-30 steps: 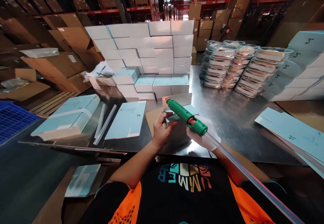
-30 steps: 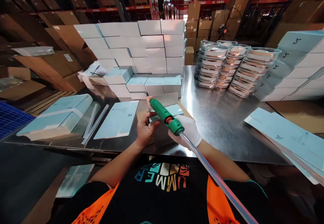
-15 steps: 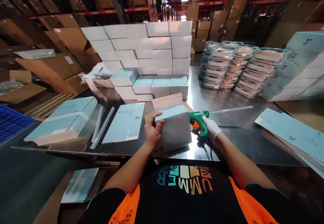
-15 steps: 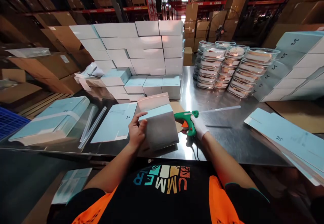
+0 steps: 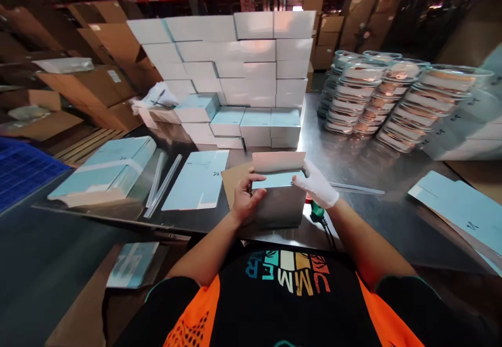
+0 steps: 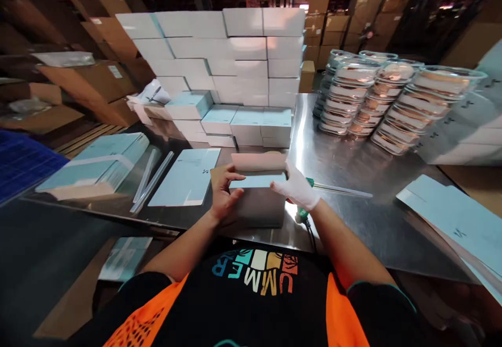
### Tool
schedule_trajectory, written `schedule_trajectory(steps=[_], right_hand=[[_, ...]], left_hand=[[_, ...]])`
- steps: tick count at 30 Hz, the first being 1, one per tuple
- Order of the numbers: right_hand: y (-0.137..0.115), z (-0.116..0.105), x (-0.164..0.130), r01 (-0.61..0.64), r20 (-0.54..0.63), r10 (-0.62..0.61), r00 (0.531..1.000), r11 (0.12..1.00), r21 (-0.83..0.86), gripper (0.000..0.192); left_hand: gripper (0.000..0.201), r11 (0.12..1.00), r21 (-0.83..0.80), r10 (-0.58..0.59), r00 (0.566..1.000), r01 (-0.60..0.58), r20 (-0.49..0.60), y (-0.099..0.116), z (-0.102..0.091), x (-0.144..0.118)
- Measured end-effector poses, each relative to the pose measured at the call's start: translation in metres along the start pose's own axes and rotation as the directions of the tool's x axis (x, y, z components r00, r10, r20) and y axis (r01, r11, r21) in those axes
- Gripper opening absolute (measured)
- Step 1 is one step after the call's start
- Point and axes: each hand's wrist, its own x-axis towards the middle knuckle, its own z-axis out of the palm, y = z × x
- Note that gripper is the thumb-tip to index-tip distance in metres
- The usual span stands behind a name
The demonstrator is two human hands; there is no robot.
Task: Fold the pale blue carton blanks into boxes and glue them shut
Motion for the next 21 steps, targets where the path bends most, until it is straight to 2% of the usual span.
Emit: schedule_trajectory(steps=[2, 4, 7, 10, 13, 16, 19, 21], right_hand=[[0.005, -0.012, -0.005, 0.087, 0.040, -0.084, 0.996, 0.991, -0.101, 0.086], [0.012, -0.022, -0.013, 0.172, 0.073, -0.161, 0.984, 0.968, -0.182, 0.071], [0.018, -0.025, -0.026, 0.237, 0.131, -0.213, 0.968, 0.950, -0.205, 0.046], [0.015, -0.016, -0.036, 0.244, 0.146, -0.216, 0.965, 0.946, -0.214, 0.037], [0.010, -0.010, -0.037, 0.261, 0.144, -0.231, 0.962, 0.934, -0.245, 0.030], [0.009, -0.008, -0.038, 0.313, 0.153, -0.282, 0.947, 0.917, -0.247, 0.020], [0.017, -0.008, -0.043, 0.323, 0.146, -0.295, 0.944, 0.913, -0.250, 0.027], [0.027, -0.007, -0.047, 0.259, 0.092, -0.243, 0.966, 0.928, -0.269, 0.056]], left_hand=[[0.065, 0.995, -0.082, 0.049, 0.998, -0.053, -0.051, -0.002, 0.003, 0.002], [0.062, 0.980, -0.165, 0.096, 0.992, -0.109, -0.083, -0.002, 0.003, 0.004], [0.048, 0.963, -0.187, 0.202, 0.979, -0.195, 0.019, 0.002, -0.002, 0.008], [0.043, 0.974, -0.097, 0.220, 0.963, -0.206, 0.156, 0.009, -0.011, 0.009], [0.048, 0.985, -0.047, 0.174, 0.970, -0.169, 0.167, 0.014, -0.016, 0.007], [0.041, 0.976, -0.071, 0.216, 0.965, -0.207, 0.150, 0.014, -0.016, 0.006], [0.034, 0.963, -0.107, 0.263, 0.953, -0.249, 0.151, 0.008, -0.014, 0.006], [0.045, 0.974, -0.108, 0.215, 0.966, -0.200, 0.146, 0.000, -0.015, 0.005]])
